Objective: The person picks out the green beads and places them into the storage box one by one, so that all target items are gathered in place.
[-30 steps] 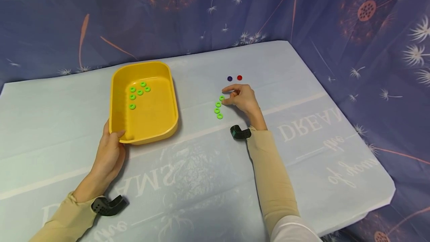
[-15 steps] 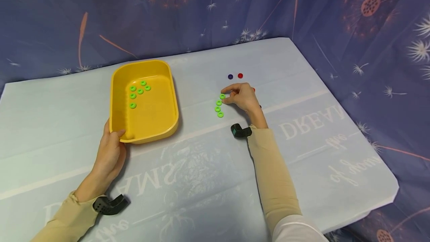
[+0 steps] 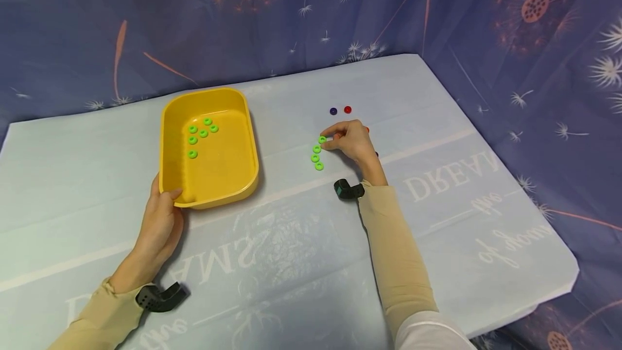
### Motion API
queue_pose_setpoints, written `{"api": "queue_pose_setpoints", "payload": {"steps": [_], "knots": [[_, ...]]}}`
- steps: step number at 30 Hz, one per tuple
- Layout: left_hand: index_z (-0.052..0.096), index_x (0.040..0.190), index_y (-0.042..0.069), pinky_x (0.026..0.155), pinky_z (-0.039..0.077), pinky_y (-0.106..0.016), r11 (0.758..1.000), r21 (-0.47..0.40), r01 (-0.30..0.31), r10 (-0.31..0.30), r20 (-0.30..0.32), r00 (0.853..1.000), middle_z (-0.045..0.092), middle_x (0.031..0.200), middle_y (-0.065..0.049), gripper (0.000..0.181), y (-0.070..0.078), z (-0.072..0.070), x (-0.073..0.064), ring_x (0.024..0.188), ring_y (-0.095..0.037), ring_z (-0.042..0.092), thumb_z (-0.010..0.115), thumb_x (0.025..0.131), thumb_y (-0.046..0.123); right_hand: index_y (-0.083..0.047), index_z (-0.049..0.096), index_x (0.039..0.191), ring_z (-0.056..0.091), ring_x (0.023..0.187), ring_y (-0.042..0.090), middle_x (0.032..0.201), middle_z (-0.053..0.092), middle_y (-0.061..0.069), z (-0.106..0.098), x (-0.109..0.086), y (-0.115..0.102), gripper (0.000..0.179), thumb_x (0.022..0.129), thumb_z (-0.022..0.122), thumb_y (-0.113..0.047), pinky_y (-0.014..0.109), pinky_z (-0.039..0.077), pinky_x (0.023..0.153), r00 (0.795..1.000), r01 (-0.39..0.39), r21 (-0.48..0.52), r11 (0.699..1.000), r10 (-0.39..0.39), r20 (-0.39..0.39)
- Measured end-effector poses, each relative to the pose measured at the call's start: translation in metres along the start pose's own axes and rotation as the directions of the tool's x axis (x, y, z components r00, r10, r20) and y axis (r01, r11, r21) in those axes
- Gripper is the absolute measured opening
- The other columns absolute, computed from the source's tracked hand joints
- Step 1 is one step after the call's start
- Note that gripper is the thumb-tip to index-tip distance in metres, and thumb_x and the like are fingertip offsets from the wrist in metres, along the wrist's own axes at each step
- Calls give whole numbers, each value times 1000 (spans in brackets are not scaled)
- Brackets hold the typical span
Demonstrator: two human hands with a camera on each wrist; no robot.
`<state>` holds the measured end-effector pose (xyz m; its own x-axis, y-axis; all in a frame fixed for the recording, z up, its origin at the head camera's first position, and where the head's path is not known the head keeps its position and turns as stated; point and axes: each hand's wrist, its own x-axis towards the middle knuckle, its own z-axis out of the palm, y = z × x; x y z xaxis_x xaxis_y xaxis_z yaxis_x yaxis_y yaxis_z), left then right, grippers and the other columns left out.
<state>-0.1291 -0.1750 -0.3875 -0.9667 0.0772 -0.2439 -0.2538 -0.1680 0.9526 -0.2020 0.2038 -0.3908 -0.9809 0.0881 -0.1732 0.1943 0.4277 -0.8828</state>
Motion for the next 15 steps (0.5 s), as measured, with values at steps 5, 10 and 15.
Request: {"api": "queue_pose_setpoints", "payload": {"steps": [5,10,15], "knots": [[1,159,18,118,17,-22,1000,7,-13,13,-19,1000,6,164,7,70,5,-1,0,145,-3,15,25,97,0,-1,75,107,43,66,14,65,52,-2,-1,2,-9,30,78,82,-6,22,34,58,1000,11,-22,1000,-11,7],[-2,159,18,119,15,-23,1000,21,4,-3,-28,1000,5,165,8,70,6,-3,-1,145,-2,14,25,97,1,-3,76,106,43,67,14,66,52,-2,1,0,-12,30,78,83,-8,23,33,59,1000,1,-37,999,0,5],[-3,160,18,121,12,-28,997,74,18,-18,-6,1000,4,165,6,70,-3,-1,-2,147,-4,11,27,98,3,-2,74,110,42,71,14,68,51,-3,-3,-8,2,33,80,81,-12,23,34,61,1000,4,-25,1000,-4,10]]}}
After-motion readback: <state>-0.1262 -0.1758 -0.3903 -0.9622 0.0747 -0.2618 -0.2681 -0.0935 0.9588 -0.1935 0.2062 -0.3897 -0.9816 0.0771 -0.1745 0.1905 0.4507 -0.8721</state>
